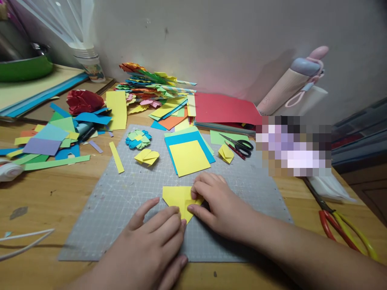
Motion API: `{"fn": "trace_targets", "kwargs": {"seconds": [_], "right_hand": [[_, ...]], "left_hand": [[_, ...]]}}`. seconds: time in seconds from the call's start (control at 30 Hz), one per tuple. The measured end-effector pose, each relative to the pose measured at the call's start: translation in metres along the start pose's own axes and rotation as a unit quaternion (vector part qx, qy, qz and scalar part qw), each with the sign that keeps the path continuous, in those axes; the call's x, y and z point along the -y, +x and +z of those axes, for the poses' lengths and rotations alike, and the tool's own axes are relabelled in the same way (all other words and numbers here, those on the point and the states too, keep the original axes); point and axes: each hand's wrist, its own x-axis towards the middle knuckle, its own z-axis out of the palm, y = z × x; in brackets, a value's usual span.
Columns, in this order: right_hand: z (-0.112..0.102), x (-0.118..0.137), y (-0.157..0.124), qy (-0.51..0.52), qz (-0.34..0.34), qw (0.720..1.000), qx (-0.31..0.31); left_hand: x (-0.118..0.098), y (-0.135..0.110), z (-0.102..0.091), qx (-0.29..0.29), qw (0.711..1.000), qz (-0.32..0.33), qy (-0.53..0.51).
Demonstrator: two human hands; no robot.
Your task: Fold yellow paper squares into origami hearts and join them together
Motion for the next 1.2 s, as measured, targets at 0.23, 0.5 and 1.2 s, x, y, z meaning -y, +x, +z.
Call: {"fn": "trace_targets", "kwargs": {"seconds": [0.23, 0.5, 1.2], "right_hand": [[-0.002, -0.003, 0.005, 0.063, -0.006, 0.998, 0.023], [-0.006, 0.000, 0.003, 0.044, 0.000, 0.998, 0.046], [0.001, 0.002, 0.007, -0.020, 0.028, 0.999, 0.019]], "left_hand": [[0.005, -0.003, 0.000, -0.027, 0.998, -0.028, -0.049], [0.004, -0.003, 0.005, -0.059, 0.996, -0.062, -0.026], [0.007, -0.007, 0.009, -0.020, 0.999, 0.003, 0.043]]}}
